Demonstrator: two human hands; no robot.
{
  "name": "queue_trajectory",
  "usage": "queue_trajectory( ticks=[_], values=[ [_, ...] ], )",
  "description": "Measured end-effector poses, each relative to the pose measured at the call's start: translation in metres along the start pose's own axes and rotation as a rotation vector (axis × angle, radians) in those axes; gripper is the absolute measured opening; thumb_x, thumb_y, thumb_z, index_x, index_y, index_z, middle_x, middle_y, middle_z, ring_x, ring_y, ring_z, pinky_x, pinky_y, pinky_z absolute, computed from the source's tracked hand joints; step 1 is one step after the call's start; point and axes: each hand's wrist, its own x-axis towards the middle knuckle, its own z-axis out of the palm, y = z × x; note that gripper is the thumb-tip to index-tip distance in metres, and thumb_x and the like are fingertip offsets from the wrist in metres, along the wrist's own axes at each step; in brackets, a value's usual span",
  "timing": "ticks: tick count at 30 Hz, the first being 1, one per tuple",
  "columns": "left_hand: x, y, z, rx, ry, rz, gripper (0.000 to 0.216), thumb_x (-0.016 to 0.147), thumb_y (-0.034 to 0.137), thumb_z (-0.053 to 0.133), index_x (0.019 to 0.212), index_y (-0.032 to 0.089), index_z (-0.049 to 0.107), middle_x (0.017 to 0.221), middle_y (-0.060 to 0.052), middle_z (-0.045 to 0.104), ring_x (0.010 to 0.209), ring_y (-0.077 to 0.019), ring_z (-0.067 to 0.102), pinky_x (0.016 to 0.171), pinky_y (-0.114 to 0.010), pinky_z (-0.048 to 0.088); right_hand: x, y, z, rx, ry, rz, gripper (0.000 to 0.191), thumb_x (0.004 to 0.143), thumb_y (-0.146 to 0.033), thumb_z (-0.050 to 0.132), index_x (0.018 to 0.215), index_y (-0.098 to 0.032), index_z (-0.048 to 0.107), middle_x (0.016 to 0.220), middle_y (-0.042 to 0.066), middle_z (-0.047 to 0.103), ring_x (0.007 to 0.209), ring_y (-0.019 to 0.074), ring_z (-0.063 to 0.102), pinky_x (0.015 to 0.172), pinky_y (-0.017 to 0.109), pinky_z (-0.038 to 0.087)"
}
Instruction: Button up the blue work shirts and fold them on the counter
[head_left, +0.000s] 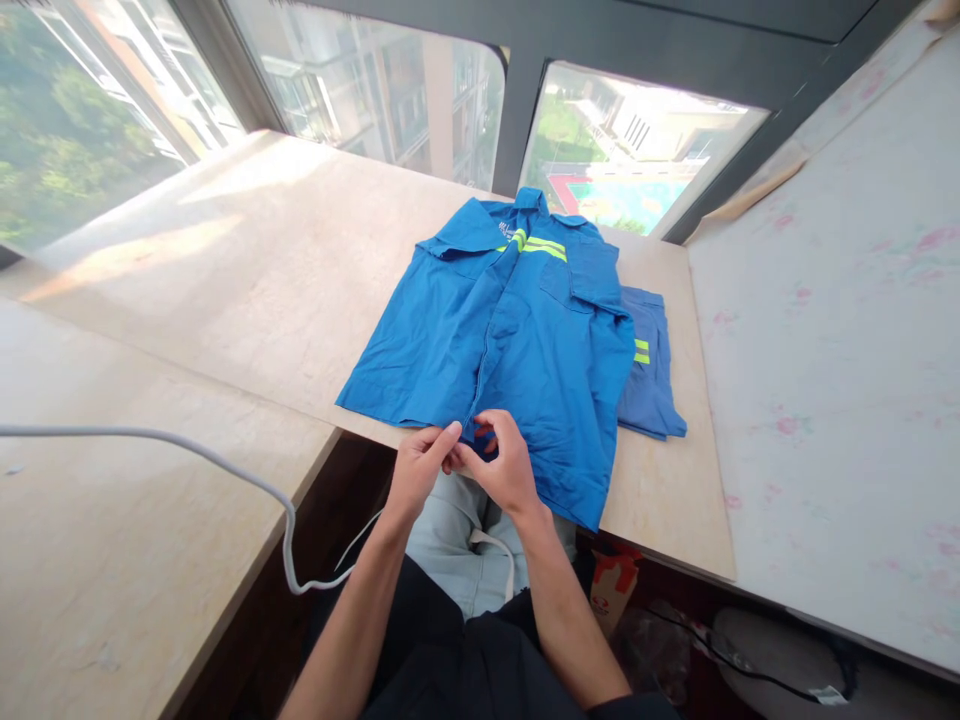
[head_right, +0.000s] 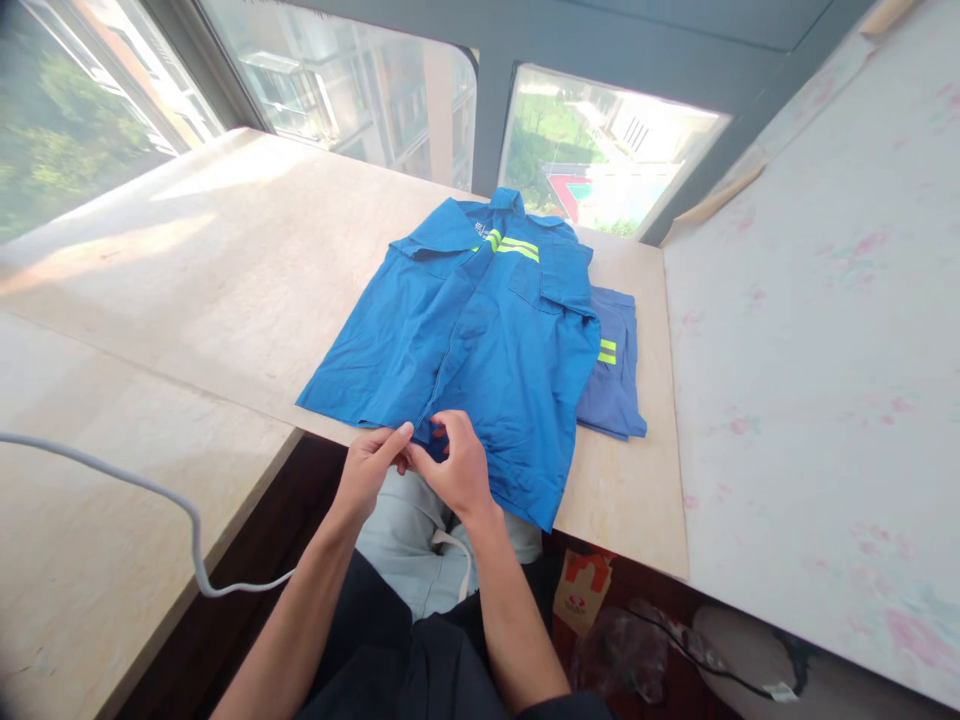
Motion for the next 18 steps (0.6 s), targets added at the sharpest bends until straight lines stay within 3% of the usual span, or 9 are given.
queue_trajectory(
  ticks=[2, 6, 11, 14, 18],
  values=[
    [-0.001, 0.004, 0.004, -0.013, -0.03, 0.023, 0.04, 0.081, 0.045, 0.065, 0.054, 0.016, 0.063, 0.051, 0.0, 0.058, 0.049, -0.0102, 0.051, 0.051, -0.022, 0.042, -0.001, 0.001, -0.003, 0.0, 0.043, -0.032, 0.035, 0.078, -0.029, 0.071, 0.11, -0.021, 0.058, 0.105, 0.007, 0.061, 0.086, 0.018, 0.062, 0.062, 0.027, 0.051],
    [-0.003, 0.01, 0.012, 0.04, -0.056, 0.09, 0.037, 0.083, 0.045, 0.063, 0.06, 0.016, 0.069, 0.057, -0.002, 0.065, 0.055, -0.0129, 0.056, 0.056, -0.024, 0.045, 0.0, 0.003, -0.017, 0.03, 0.112, -0.128, 0.02, 0.088, -0.026, 0.062, 0.107, -0.023, 0.065, 0.103, 0.007, 0.067, 0.09, 0.0198, 0.064, 0.069, 0.031, 0.054],
    [-0.002, 0.009, 0.012, 0.274, -0.026, 0.236, 0.036, 0.087, 0.04, 0.059, 0.061, 0.018, 0.07, 0.056, -0.001, 0.064, 0.057, -0.0134, 0.056, 0.06, -0.025, 0.042, 0.006, 0.003, -0.034, 0.075, 0.019, -0.202, 0.015, 0.088, -0.029, 0.066, 0.101, -0.024, 0.072, 0.1, 0.007, 0.072, 0.091, 0.0209, 0.067, 0.078, 0.034, 0.055],
    [-0.003, 0.006, 0.009, 0.347, -0.059, 0.269, 0.035, 0.089, 0.039, 0.057, 0.066, 0.018, 0.072, 0.062, -0.002, 0.066, 0.063, -0.0149, 0.058, 0.063, -0.026, 0.042, 0.007, 0.003, -0.039, 0.088, 0.032, -0.181, 0.011, 0.091, -0.028, 0.062, 0.092, -0.022, 0.071, 0.094, 0.005, 0.072, 0.088, 0.0195, 0.067, 0.081, 0.033, 0.053],
    [-0.005, 0.005, 0.011, 0.384, -0.061, 0.326, 0.032, 0.091, 0.038, 0.054, 0.07, 0.018, 0.069, 0.068, -0.003, 0.066, 0.068, -0.0162, 0.058, 0.066, -0.028, 0.042, 0.005, -0.001, -0.037, 0.115, 0.107, -0.042, 0.017, 0.094, -0.029, 0.055, 0.085, -0.02, 0.066, 0.083, 0.002, 0.066, 0.078, 0.0162, 0.06, 0.075, 0.029, 0.049]
  ],
)
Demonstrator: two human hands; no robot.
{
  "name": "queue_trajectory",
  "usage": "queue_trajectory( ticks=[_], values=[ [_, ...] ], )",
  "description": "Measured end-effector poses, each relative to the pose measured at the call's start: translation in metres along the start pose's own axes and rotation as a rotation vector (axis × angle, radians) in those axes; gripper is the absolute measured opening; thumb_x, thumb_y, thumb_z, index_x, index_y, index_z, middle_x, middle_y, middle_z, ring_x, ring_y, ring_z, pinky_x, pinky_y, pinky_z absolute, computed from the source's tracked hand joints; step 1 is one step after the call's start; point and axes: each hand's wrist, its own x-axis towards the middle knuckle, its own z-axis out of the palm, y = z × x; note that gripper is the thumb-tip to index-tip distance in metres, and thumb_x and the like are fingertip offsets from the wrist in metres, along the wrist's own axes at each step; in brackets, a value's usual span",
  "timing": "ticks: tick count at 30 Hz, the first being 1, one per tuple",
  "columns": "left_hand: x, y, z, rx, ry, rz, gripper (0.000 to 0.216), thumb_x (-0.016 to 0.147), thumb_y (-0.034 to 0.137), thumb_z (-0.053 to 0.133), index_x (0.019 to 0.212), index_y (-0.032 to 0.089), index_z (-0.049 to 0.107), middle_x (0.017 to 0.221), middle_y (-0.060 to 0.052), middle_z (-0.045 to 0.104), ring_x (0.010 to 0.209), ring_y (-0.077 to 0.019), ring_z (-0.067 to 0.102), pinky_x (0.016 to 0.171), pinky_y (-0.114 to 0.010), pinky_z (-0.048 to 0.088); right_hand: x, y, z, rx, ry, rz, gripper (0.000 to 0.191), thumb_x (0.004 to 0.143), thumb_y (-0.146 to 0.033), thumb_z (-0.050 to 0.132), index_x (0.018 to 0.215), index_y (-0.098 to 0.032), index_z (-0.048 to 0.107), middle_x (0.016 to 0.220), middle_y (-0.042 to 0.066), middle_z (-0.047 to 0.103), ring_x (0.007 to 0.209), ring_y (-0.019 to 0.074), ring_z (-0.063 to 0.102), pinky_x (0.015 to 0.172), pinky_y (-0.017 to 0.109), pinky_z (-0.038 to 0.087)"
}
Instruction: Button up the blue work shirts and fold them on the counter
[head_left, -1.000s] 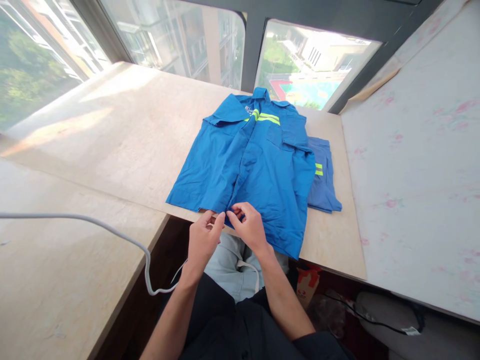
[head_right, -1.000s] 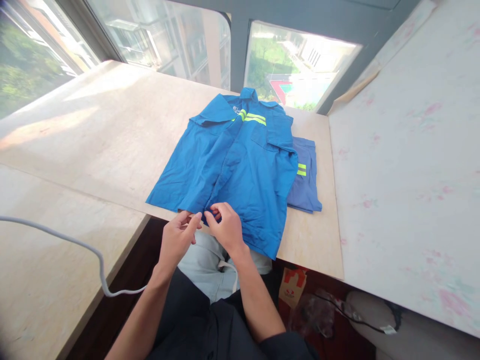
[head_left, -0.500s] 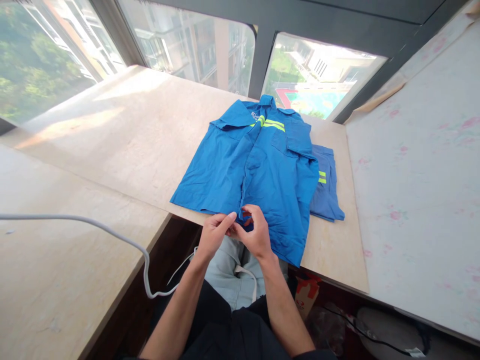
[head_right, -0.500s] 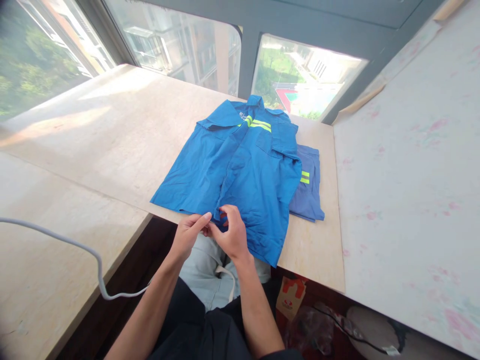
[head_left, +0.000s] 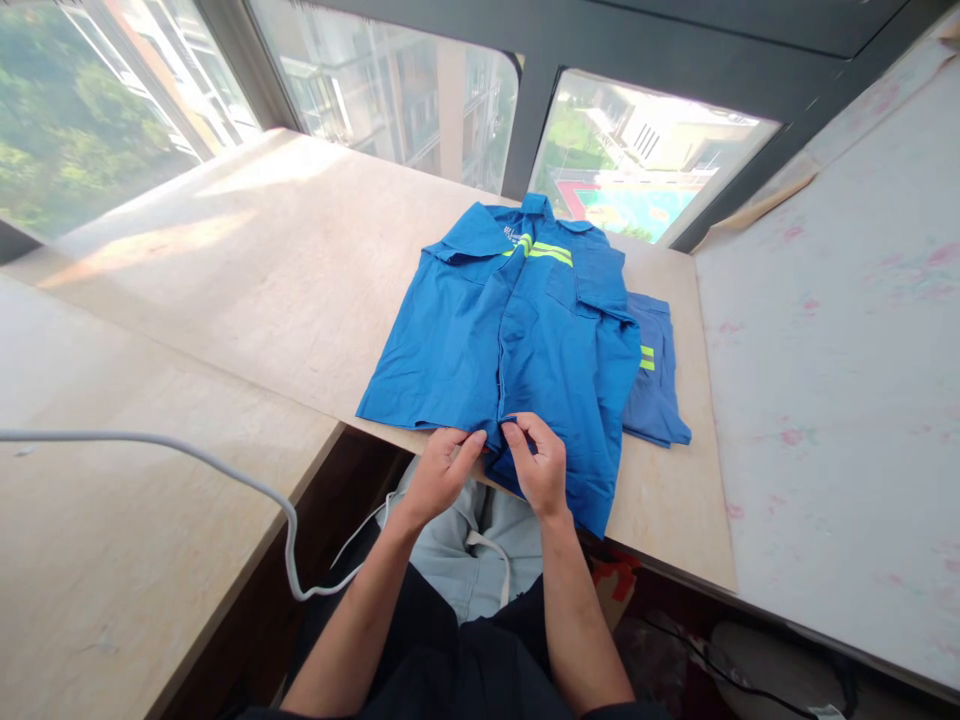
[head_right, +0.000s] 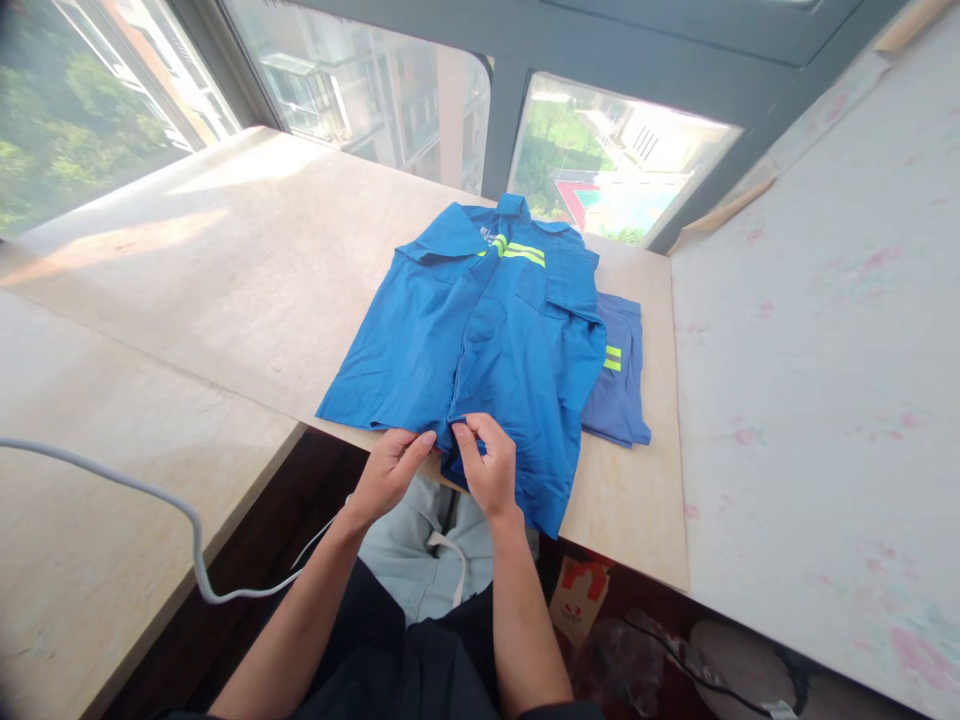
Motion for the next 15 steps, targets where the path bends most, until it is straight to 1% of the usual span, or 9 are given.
queue_trajectory(
  ticks=[3, 6, 8, 10, 13, 15],
  values=[
    [0.003, 0.002, 0.001, 0.012, 0.027, 0.035, 0.034, 0.092, 0.036, 0.05, 0.066, 0.019, 0.062, 0.067, -0.002, 0.063, 0.068, -0.0164, 0.055, 0.068, -0.029, 0.04, -0.001, -0.002, 0.004, 0.096, 0.003, 0.093, 0.021, 0.095, -0.033, 0.052, 0.082, -0.02, 0.062, 0.077, 0.0, 0.058, 0.072, 0.0143, 0.054, 0.07, 0.026, 0.045],
    [0.007, 0.001, 0.001, 0.086, 0.07, 0.034, 0.035, 0.091, 0.035, 0.048, 0.061, 0.02, 0.054, 0.064, -0.002, 0.058, 0.067, -0.0168, 0.052, 0.067, -0.029, 0.038, -0.001, -0.003, 0.009, 0.16, -0.034, 0.13, 0.024, 0.095, -0.036, 0.051, 0.078, -0.02, 0.057, 0.074, -0.001, 0.053, 0.07, 0.0138, 0.049, 0.067, 0.026, 0.043],
    [0.007, 0.001, 0.001, 0.159, 0.132, 0.023, 0.033, 0.091, 0.033, 0.047, 0.061, 0.021, 0.052, 0.063, -0.001, 0.054, 0.068, -0.0174, 0.05, 0.067, -0.03, 0.038, 0.0, -0.003, 0.011, 0.154, -0.033, 0.143, 0.027, 0.095, -0.038, 0.049, 0.075, -0.02, 0.053, 0.071, -0.002, 0.049, 0.067, 0.0133, 0.045, 0.065, 0.025, 0.041],
    [0.005, 0.002, 0.002, 0.201, 0.233, 0.004, 0.027, 0.089, 0.03, 0.049, 0.064, 0.021, 0.051, 0.067, -0.001, 0.053, 0.068, -0.0169, 0.049, 0.065, -0.029, 0.037, 0.001, -0.005, 0.013, 0.114, 0.009, 0.147, 0.029, 0.096, -0.039, 0.048, 0.073, -0.021, 0.05, 0.067, -0.003, 0.044, 0.064, 0.0129, 0.042, 0.062, 0.025, 0.039],
    [-0.005, 0.009, 0.005, 0.125, 0.46, -0.027, 0.012, 0.085, 0.029, 0.058, 0.08, 0.021, 0.052, 0.072, 0.003, 0.048, 0.059, -0.0119, 0.043, 0.058, -0.025, 0.037, 0.002, -0.007, 0.014, 0.042, 0.047, 0.122, 0.028, 0.095, -0.038, 0.049, 0.073, -0.021, 0.05, 0.067, -0.003, 0.046, 0.063, 0.0127, 0.043, 0.062, 0.025, 0.039],
    [-0.013, 0.017, 0.007, 0.07, 0.573, -0.012, 0.018, 0.082, 0.031, 0.065, 0.086, 0.021, 0.051, 0.071, 0.005, 0.044, 0.053, -0.0091, 0.037, 0.054, -0.023, 0.035, 0.002, -0.008, 0.015, 0.025, 0.029, 0.102, 0.025, 0.094, -0.036, 0.052, 0.074, -0.02, 0.054, 0.07, -0.002, 0.051, 0.066, 0.0132, 0.046, 0.064, 0.025, 0.04]
  ],
)
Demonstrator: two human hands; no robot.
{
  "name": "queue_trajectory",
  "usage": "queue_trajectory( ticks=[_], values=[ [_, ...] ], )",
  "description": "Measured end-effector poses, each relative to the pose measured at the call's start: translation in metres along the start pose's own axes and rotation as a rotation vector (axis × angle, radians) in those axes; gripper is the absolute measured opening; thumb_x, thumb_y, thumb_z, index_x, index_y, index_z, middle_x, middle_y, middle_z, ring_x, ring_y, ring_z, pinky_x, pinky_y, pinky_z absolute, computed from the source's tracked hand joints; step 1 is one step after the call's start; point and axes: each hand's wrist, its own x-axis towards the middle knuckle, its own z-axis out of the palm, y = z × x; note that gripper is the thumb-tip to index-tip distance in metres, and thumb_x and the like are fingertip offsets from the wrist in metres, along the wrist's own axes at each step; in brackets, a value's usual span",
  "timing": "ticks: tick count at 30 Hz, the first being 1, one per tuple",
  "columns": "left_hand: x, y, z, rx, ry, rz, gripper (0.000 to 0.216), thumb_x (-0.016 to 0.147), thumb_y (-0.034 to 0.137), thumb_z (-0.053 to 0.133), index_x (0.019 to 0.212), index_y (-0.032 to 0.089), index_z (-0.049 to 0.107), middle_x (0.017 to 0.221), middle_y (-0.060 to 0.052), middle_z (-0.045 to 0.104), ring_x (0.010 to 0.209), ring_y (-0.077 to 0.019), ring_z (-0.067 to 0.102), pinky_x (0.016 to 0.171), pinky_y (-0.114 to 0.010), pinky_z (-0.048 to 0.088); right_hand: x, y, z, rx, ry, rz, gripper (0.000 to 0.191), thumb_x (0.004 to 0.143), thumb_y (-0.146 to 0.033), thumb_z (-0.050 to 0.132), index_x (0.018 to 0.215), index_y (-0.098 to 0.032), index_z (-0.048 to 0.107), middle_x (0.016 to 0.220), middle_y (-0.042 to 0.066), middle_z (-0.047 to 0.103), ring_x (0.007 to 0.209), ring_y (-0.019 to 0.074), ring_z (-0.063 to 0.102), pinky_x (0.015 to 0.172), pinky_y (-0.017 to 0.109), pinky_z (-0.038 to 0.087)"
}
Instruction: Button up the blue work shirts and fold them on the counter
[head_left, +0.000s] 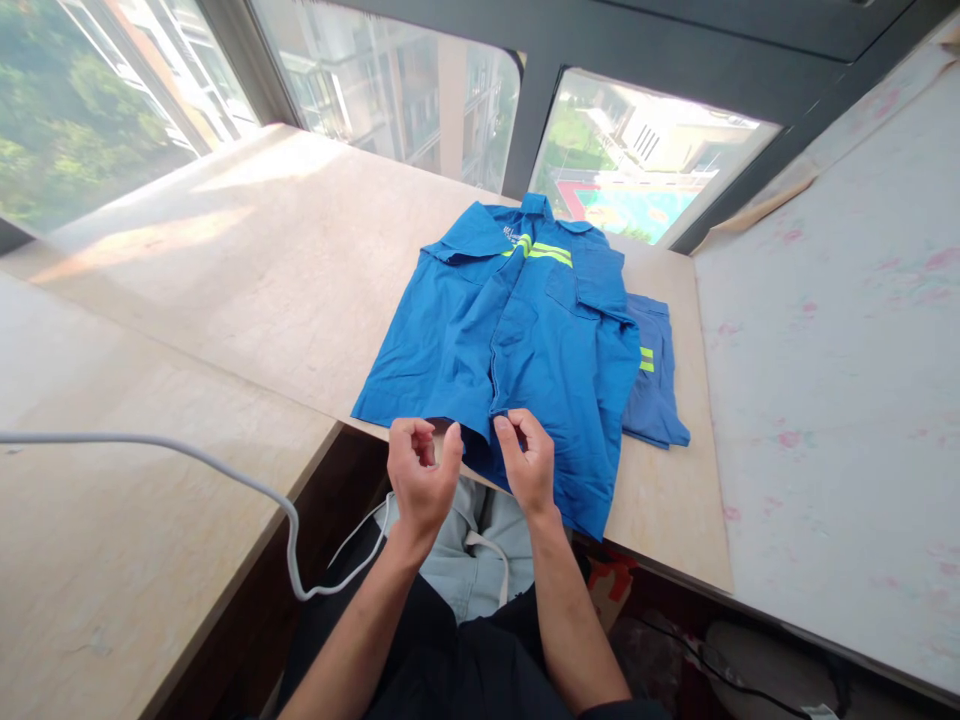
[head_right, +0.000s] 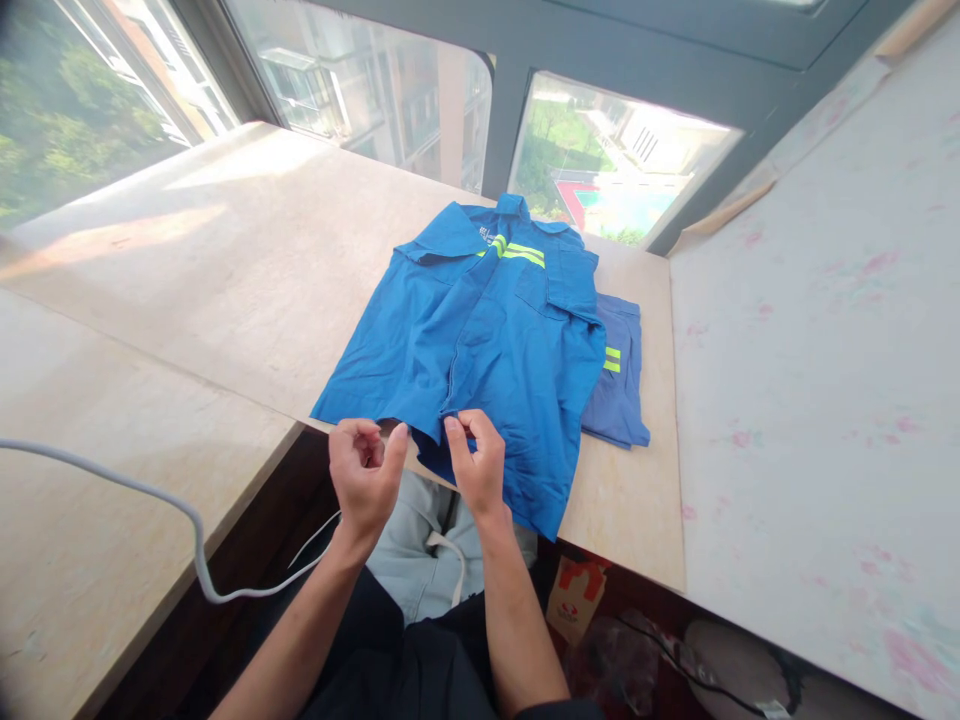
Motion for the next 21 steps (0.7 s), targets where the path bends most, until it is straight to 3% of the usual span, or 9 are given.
queue_trajectory(
  ticks=[2, 4, 7, 10, 16, 21],
  values=[
    [-0.004, 0.009, -0.002, 0.011, -0.033, 0.032, 0.02, 0.08, 0.033, 0.068, 0.084, 0.02, 0.053, 0.07, 0.005, 0.046, 0.052, -0.0085, 0.037, 0.053, -0.022, 0.035, 0.0, 0.0, 0.001, 0.002, -0.015, -0.006, 0.024, 0.093, -0.036, 0.053, 0.075, -0.02, 0.056, 0.073, -0.001, 0.055, 0.068, 0.014, 0.05, 0.066, 0.026, 0.042],
    [-0.004, 0.013, -0.001, 0.054, -0.173, 0.023, 0.021, 0.079, 0.037, 0.069, 0.083, 0.019, 0.059, 0.072, 0.002, 0.053, 0.054, -0.0092, 0.042, 0.055, -0.023, 0.038, -0.001, 0.002, 0.003, 0.012, -0.023, -0.014, 0.024, 0.093, -0.036, 0.054, 0.076, -0.02, 0.058, 0.075, 0.0, 0.058, 0.071, 0.0148, 0.053, 0.068, 0.027, 0.044],
    [0.0, 0.01, 0.004, 0.033, -0.31, -0.094, 0.027, 0.078, 0.043, 0.071, 0.086, 0.018, 0.065, 0.074, -0.001, 0.062, 0.057, -0.011, 0.05, 0.057, -0.023, 0.042, -0.002, 0.006, 0.003, 0.024, -0.032, -0.035, 0.022, 0.093, -0.035, 0.054, 0.079, -0.02, 0.061, 0.078, 0.001, 0.061, 0.075, 0.0157, 0.056, 0.072, 0.028, 0.046],
    [0.004, 0.0, 0.009, -0.085, -0.347, -0.209, 0.028, 0.079, 0.045, 0.07, 0.083, 0.018, 0.069, 0.07, -0.001, 0.064, 0.058, -0.0123, 0.053, 0.056, -0.024, 0.044, -0.002, 0.008, -0.001, 0.045, -0.068, -0.026, 0.019, 0.093, -0.034, 0.055, 0.083, -0.02, 0.064, 0.08, 0.001, 0.063, 0.076, 0.0161, 0.057, 0.073, 0.028, 0.046],
    [0.007, -0.001, 0.013, -0.263, -0.265, -0.327, 0.022, 0.075, 0.039, 0.072, 0.081, 0.018, 0.067, 0.065, 0.001, 0.063, 0.053, -0.0122, 0.056, 0.052, -0.023, 0.046, -0.001, 0.004, -0.006, 0.079, -0.197, 0.019, 0.023, 0.094, -0.036, 0.052, 0.08, -0.02, 0.062, 0.076, -0.001, 0.058, 0.071, 0.0147, 0.054, 0.069, 0.026, 0.045],
    [0.012, -0.004, 0.016, -0.333, -0.379, -0.4, 0.026, 0.075, 0.04, 0.068, 0.064, 0.018, 0.06, 0.048, 0.003, 0.055, 0.042, -0.0107, 0.05, 0.044, -0.022, 0.038, -0.001, 0.007, -0.003, 0.166, -0.177, 0.074, 0.025, 0.094, -0.04, 0.052, 0.08, -0.02, 0.06, 0.074, -0.001, 0.055, 0.07, 0.0143, 0.051, 0.067, 0.026, 0.044]
  ],
)
